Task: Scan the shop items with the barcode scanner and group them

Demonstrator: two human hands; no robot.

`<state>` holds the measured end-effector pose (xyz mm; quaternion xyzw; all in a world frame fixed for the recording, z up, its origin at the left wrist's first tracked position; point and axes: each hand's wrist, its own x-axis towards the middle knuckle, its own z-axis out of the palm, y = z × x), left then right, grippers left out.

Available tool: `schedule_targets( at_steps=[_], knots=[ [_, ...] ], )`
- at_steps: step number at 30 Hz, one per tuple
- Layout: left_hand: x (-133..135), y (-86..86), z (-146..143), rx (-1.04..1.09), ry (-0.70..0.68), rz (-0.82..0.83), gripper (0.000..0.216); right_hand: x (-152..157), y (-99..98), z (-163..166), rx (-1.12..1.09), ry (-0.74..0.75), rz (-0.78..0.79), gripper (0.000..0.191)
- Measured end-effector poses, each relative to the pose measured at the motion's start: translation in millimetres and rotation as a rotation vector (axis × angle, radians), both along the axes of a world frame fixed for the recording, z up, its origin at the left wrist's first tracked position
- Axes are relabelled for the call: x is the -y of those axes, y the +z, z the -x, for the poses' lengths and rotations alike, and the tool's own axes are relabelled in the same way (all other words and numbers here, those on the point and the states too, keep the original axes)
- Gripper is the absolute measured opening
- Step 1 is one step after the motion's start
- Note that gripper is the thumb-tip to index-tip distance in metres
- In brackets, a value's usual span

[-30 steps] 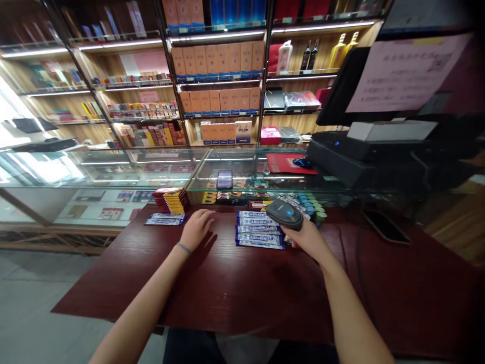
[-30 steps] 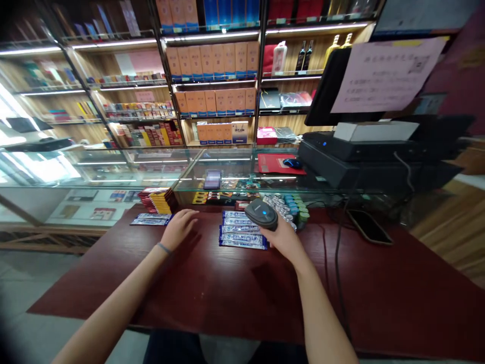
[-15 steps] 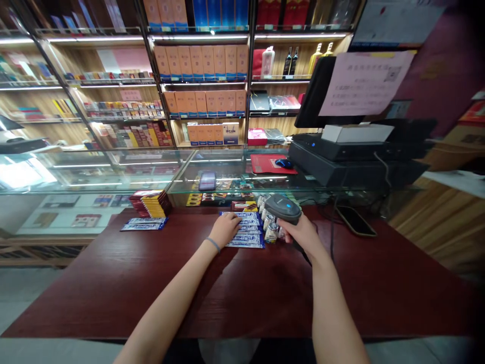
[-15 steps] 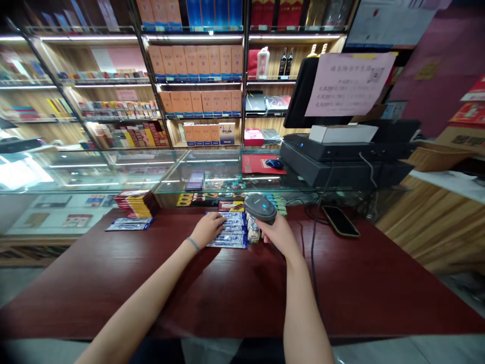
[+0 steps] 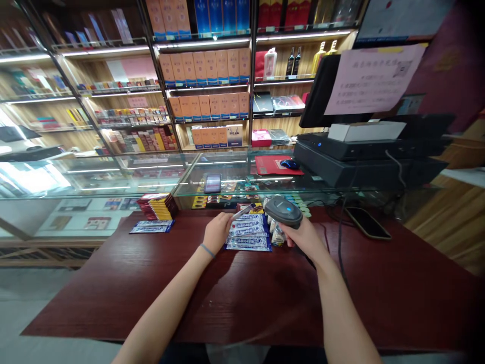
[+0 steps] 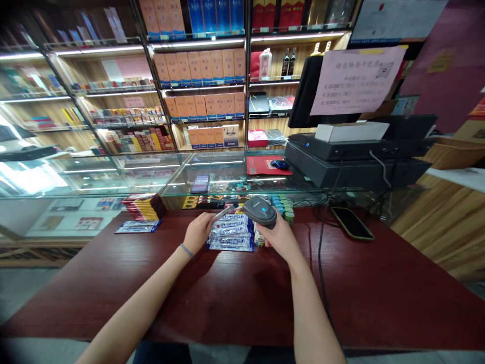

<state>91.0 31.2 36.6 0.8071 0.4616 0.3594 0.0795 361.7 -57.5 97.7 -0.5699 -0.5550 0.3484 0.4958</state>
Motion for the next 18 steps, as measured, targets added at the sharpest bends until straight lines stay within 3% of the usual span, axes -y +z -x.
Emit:
schedule_targets(
  at_steps=[8,12,18],
  knots=[
    [-3,-11.6,69,0.707,0.008,0.684,0.044,-2,-12.1,46,0.168,0.041,-0.069,0.053],
    [1,-17.9,84,0.895,0.021,0.810,0.047,-1,-22.7,70,0.287,0.128,-0.008,0.048],
    [-2,-21.0,87,0.930,0.034,0.846,0.041,1,-36.6,87,0.480,0.213,-0.016,0.051]
  ],
)
